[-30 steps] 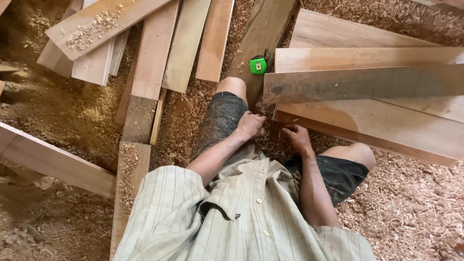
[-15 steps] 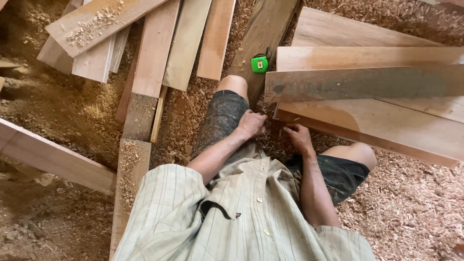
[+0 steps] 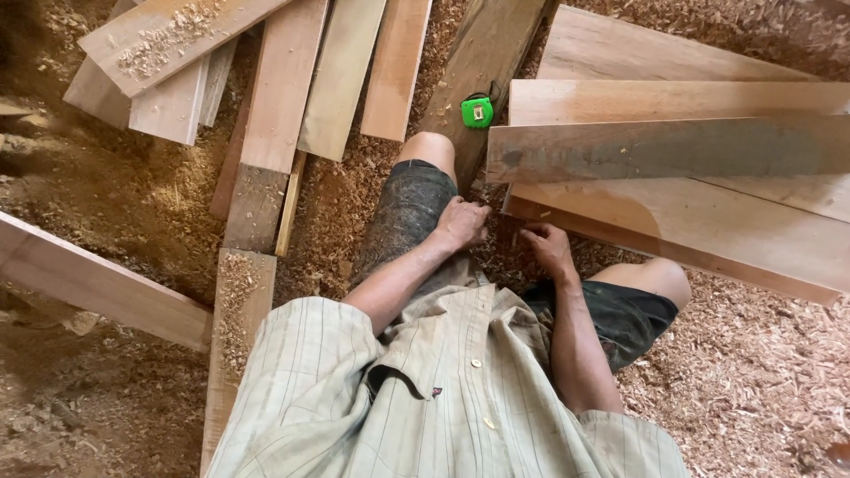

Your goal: The person sits on a sawdust-covered floor and repeatedly picks up wooden planks, turns them over, and places them into a growing stack. The person handles the planks one at a time, occasionally adjusting their position before stacking them.

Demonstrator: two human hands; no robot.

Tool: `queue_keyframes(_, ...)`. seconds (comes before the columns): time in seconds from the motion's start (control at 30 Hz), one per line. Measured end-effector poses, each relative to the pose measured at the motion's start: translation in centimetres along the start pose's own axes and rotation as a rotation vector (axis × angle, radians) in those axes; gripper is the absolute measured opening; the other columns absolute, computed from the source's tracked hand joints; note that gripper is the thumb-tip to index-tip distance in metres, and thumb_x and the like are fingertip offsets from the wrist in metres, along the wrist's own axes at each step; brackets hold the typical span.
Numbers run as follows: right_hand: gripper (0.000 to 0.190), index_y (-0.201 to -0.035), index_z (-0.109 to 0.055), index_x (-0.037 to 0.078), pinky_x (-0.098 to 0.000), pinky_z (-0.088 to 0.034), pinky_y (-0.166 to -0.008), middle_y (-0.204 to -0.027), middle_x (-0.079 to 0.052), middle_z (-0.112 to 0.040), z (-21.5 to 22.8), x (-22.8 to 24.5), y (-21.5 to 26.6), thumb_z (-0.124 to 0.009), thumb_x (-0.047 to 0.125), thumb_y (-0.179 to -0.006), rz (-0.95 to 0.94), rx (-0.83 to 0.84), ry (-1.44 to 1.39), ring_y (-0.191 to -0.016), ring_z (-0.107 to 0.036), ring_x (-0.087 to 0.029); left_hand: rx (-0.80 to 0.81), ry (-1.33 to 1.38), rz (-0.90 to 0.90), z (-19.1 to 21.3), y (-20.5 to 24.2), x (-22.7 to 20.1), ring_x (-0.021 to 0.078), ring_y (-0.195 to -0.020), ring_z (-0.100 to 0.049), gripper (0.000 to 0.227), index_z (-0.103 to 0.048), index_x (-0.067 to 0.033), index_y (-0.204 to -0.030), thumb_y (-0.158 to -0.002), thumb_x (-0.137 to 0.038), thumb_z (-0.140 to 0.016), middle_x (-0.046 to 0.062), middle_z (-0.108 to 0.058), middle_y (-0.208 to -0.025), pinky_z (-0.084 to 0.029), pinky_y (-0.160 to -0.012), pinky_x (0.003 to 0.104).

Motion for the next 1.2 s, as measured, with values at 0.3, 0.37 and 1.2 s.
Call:
queue_keyframes(0.3, 0.042, -0.117, -0.077, -0.001, -0.0496, -0.056, -0.085, -0.107, -0.025, -0.075, 0.4, -0.1, 0.1, -0.082, 0.028, -0.087, 0.075, -0.044, 0.143, -0.1, -0.072, -0.04, -0.038, 0.025, -0.059, -0.3, 0.2, -0.3, 0.0256, -0.091, -0.079, 0.033, -0.071, -0.0212, -0.103, -0.077, -0.042, -0.068, 0.005, -0.079, -0.092, -0.049, -0.098, 0.04)
queue_keyframes(0.37, 0.045, -0.117, -0.076, -0.001, -0.0493, -0.056, -0.088, -0.11, -0.025, -0.075, 0.1, 0.5, 0.6, -0.082, 0.029, -0.085, 0.064, -0.032, 0.118, -0.103, -0.072, -0.039, -0.081, -0.032, -0.054, -0.9, 0.1, 0.3, 0.0225, -0.089, -0.079, 0.033, -0.07, -0.0239, -0.104, -0.076, -0.043, -0.07, 0.002, -0.078, -0.09, -0.05, -0.096, 0.038)
queue_keyframes(1.2, 0.042, -0.117, -0.076, 0.001, -0.0486, -0.059, -0.074, -0.1, -0.023, -0.076, 0.6, -1.5, -1.2, -0.08, 0.028, -0.086, 0.0, -0.017, 0.069, -0.085, -0.075, -0.035, 0.099, 0.02, 0.011, 0.9, 0.5, -0.2, 0.026, -0.102, -0.077, 0.036, -0.069, -0.0221, -0.115, -0.086, -0.044, -0.062, 0.006, -0.077, -0.103, -0.045, -0.107, 0.041)
Point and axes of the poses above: each hand's wrist, its own y-axis away from the middle knuckle, its own z-axis out of the back of the hand, x = y × z, the point moved 6 cm from there along -y, towards the middle knuckle
